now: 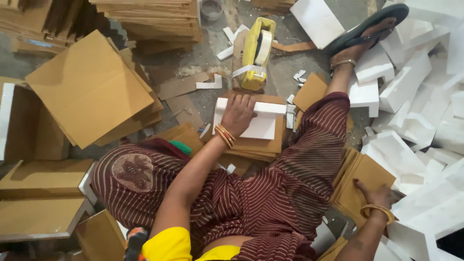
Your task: The person sits on the floor and repeatedly assembles small cardboard boxes by inserting white foam inserts and sealing the flaps with tape. The person handles cardboard pieces and foam inserts one at a time, using a tape dispenser to close each box.
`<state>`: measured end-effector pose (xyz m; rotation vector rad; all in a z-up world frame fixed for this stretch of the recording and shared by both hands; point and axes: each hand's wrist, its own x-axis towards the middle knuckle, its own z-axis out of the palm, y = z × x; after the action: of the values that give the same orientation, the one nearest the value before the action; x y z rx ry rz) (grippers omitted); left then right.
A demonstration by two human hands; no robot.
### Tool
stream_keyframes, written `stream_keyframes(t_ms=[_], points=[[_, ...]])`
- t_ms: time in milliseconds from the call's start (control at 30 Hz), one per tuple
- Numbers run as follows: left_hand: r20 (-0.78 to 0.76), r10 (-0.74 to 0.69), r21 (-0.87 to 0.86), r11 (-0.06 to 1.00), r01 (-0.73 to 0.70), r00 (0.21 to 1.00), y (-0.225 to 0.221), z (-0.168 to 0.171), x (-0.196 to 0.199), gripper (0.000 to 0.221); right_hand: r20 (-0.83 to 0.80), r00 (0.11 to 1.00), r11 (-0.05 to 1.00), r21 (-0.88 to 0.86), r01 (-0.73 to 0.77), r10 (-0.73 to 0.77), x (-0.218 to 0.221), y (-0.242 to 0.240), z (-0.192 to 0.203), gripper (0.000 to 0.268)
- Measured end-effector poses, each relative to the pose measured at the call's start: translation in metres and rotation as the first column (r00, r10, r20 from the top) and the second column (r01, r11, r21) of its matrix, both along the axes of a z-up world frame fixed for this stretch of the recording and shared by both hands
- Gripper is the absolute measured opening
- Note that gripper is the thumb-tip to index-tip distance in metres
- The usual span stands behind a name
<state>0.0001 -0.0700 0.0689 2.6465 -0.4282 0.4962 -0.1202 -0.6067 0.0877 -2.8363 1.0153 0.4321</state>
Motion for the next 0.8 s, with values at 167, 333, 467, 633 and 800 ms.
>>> stream_keyframes(t_ms=[167,333,467,633,800], points=[[0.007,0.010,0.002,1.000,-0.010,1.000,-0.001,-0.003,0.001,0.051,0.084,0.984,0.984,-0.070,0.165,-0.159,0.001,-0.004,0.002,0.128],[-0.016,0.009,0.014,1.000,-0.009,1.000,-0.002,-0.005,0.001,0.048,0.204,0.968,0.943,-0.267,0.199,-0.147,-0.003,0.001,0.020,0.125],[0.012,0.017,0.015,1.000,-0.017,1.000,-0.002,-0.005,0.002,0.051,0.478,0.812,0.933,0.287,0.217,-0.336,-0.017,-0.017,0.054,0.083],[-0.022,0.017,0.025,1.000,-0.017,1.000,-0.002,-0.004,0.002,0.050,0.554,0.736,0.902,-0.391,-0.182,0.389,-0.039,-0.033,0.070,0.028],[-0.012,0.017,0.021,1.000,-0.016,1.000,-0.002,-0.004,0.002,0.051,0.187,0.897,0.851,-0.438,-0.289,0.401,-0.038,0.016,0.020,0.027]])
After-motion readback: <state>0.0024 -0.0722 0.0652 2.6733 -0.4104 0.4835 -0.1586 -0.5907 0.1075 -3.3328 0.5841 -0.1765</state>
